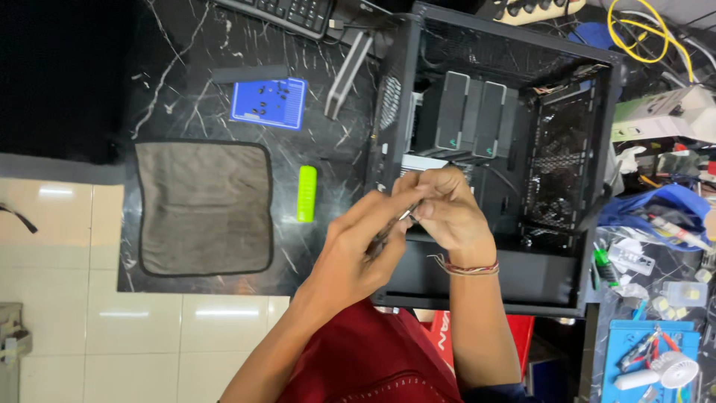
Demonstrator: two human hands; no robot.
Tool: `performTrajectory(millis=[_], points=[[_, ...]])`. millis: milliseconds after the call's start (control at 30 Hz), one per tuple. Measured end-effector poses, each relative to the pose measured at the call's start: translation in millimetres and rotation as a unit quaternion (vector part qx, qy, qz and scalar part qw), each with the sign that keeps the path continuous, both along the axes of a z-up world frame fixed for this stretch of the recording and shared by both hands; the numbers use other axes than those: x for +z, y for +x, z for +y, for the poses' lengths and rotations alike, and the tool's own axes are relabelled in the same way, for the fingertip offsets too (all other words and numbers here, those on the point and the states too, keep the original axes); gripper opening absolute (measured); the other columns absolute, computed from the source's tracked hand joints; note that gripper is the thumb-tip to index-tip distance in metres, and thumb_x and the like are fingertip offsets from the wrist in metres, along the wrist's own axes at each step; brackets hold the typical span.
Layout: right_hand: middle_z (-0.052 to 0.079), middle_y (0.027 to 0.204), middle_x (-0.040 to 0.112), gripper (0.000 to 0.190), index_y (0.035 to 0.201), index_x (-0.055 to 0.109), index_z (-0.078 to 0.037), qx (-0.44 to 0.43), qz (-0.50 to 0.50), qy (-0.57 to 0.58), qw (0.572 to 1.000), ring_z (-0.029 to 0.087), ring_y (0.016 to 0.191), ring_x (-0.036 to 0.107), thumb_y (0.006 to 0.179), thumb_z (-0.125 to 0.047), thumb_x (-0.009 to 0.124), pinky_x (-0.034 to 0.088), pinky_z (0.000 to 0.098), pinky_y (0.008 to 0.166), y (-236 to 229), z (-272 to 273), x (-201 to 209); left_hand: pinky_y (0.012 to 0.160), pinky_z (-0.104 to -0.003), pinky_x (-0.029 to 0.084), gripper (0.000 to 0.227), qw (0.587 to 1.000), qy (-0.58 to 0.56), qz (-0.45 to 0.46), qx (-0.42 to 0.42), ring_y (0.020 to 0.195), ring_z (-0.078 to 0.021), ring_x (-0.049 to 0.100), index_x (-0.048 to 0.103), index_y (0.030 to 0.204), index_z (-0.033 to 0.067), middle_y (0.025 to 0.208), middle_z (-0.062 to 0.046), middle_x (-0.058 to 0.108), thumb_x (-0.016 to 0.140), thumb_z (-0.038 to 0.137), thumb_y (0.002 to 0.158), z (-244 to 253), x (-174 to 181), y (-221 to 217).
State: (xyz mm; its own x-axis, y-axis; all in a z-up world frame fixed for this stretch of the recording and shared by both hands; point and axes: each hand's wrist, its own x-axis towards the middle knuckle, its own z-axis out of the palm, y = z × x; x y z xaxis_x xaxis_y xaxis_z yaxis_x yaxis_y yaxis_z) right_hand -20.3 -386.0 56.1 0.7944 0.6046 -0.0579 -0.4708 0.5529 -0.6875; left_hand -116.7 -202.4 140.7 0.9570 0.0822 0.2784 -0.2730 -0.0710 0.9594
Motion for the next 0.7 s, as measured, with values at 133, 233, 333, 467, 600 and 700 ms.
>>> performTrajectory(millis=[133, 233, 333, 467, 600, 700], points=[[0.024, 0.084, 0.066, 0.019, 0.093, 0.073, -0.002, 0.020, 0.012, 0.000, 1.000, 0.037, 0.067, 0.074, 0.081, 0.009, 0.081, 0.061, 0.0378, 0.057, -1, -35, 11, 0.052, -0.030, 0.047, 0.038, 1.000, 0.002, -0.006, 0.017, 0.061, -0.0147, 0.060, 0.074, 0.131, 0.0040, 0.081, -0.007, 0.067, 0.056, -0.007, 0.100, -50, -4, 3], [0.020, 0.087, 0.069, 0.016, 0.097, 0.073, -0.002, 0.016, 0.030, -0.013, 0.999, 0.033, 0.068, 0.078, 0.085, 0.001, 0.083, 0.060, 0.0347, 0.054, 1, -60, 16, 0.049, -0.029, 0.046, 0.042, 0.999, -0.013, -0.020, 0.040, 0.059, -0.0134, 0.055, 0.073, 0.133, 0.0029, 0.077, -0.008, 0.063, 0.053, -0.010, 0.099, -89, -3, 7], [0.021, 0.084, 0.069, 0.015, 0.098, 0.076, 0.001, 0.009, 0.016, -0.029, 0.999, 0.025, 0.056, 0.071, 0.085, 0.002, 0.082, 0.059, 0.0331, 0.052, 9, -90, 13, 0.046, -0.031, 0.049, 0.041, 0.997, -0.027, -0.001, 0.077, 0.050, -0.0163, 0.061, 0.072, 0.134, 0.0064, 0.081, -0.012, 0.070, 0.055, -0.008, 0.100, -126, 1, 12], [0.026, 0.097, 0.073, 0.034, 0.114, 0.073, 0.008, 0.008, -0.002, -0.077, 0.997, 0.024, 0.062, 0.068, 0.088, -0.012, 0.079, 0.061, 0.0372, 0.056, 29, -138, -17, 0.047, -0.029, 0.051, 0.043, 0.988, -0.126, 0.019, 0.092, 0.050, -0.0099, 0.060, 0.070, 0.136, 0.0055, 0.085, -0.010, 0.073, 0.051, -0.010, 0.101, -164, 1, 21], [0.005, 0.103, 0.063, 0.058, 0.143, 0.059, 0.006, 0.025, -0.001, -0.153, 0.988, 0.017, 0.090, 0.068, 0.102, -0.035, 0.064, 0.066, 0.0447, 0.070, 13, -139, 48, 0.050, -0.028, 0.056, 0.043, 0.966, -0.230, 0.023, 0.113, 0.054, -0.0094, 0.063, 0.062, 0.144, 0.0022, 0.095, -0.009, 0.074, 0.045, -0.008, 0.105, -188, -13, 38], [0.010, 0.107, 0.064, 0.059, 0.134, 0.061, 0.002, 0.091, 0.003, -0.218, 0.972, 0.033, 0.099, 0.076, 0.097, -0.044, 0.065, 0.067, 0.0547, 0.075, -10, -163, 32, 0.042, -0.025, 0.050, 0.039, 0.957, -0.238, 0.022, 0.164, 0.047, -0.0113, 0.063, 0.062, 0.144, 0.0030, 0.096, -0.013, 0.076, 0.047, -0.003, 0.108, -196, -20, 58]])
